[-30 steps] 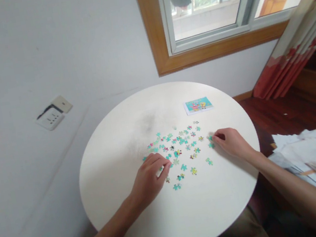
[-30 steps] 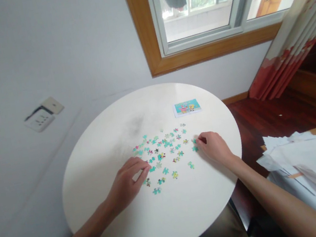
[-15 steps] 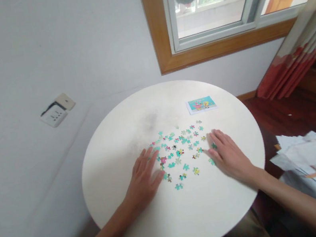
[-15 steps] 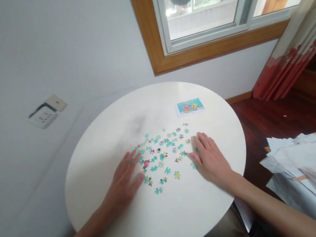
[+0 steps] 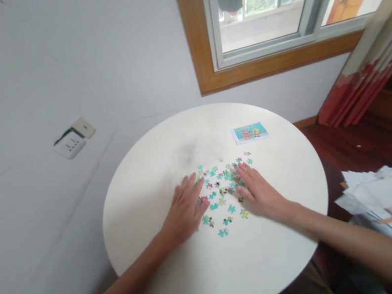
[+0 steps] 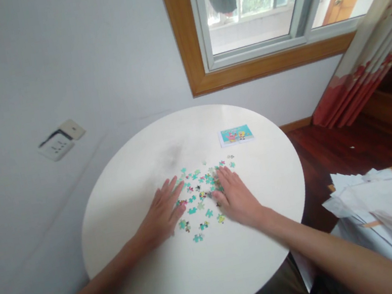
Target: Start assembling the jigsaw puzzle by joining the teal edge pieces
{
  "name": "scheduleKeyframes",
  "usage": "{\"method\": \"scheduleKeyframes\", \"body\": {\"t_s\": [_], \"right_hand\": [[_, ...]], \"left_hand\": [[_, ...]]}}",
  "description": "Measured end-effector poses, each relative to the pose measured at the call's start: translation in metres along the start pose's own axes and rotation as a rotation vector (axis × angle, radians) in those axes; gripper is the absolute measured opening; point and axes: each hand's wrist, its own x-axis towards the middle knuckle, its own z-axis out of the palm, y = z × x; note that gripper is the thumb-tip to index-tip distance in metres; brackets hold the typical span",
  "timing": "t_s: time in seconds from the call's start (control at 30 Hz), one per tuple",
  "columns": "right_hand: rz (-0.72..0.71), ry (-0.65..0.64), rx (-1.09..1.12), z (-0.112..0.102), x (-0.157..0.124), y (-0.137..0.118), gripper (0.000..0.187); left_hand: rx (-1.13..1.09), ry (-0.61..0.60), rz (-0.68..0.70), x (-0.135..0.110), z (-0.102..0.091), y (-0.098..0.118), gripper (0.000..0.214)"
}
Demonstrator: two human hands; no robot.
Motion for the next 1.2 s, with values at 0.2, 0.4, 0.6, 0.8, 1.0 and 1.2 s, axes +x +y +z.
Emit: {"method": "scheduleKeyframes", "body": {"t_s": [0.2, 0.4, 0.6, 0.8, 1.0, 1.2], "right_hand": [[0.052, 0.015, -0.097, -0.023, 0.059, 0.063, 0.056], [-0.137, -0.121, -0.226, -0.021, 0.050, 0.051, 0.054], [-0.179, -0.132, -0.112, -0.022, 0.042, 0.041, 0.056], [-0.151, -0.107, -0.139, -0.030, 0.019, 0.041, 0.057], [-0.235, -0.061, -0.103, -0.035, -0.001, 0.031, 0.047], [-0.289, -0.110, -0.087, -0.035, -0.002, 0.020, 0.039]], "left_hand": [[-0.068, -0.045, 0.080, 0.033, -0.010, -0.009, 0.051], [-0.085, -0.174, 0.317, 0.050, -0.005, 0.011, 0.055], [-0.045, -0.244, 0.443, 0.057, 0.000, 0.024, 0.068], [-0.010, -0.199, 0.453, 0.050, -0.002, 0.015, 0.073], [-0.078, -0.054, 0.382, 0.053, -0.018, 0.000, 0.045], [-0.166, 0.017, 0.414, 0.059, -0.010, 0.002, 0.025]]}}
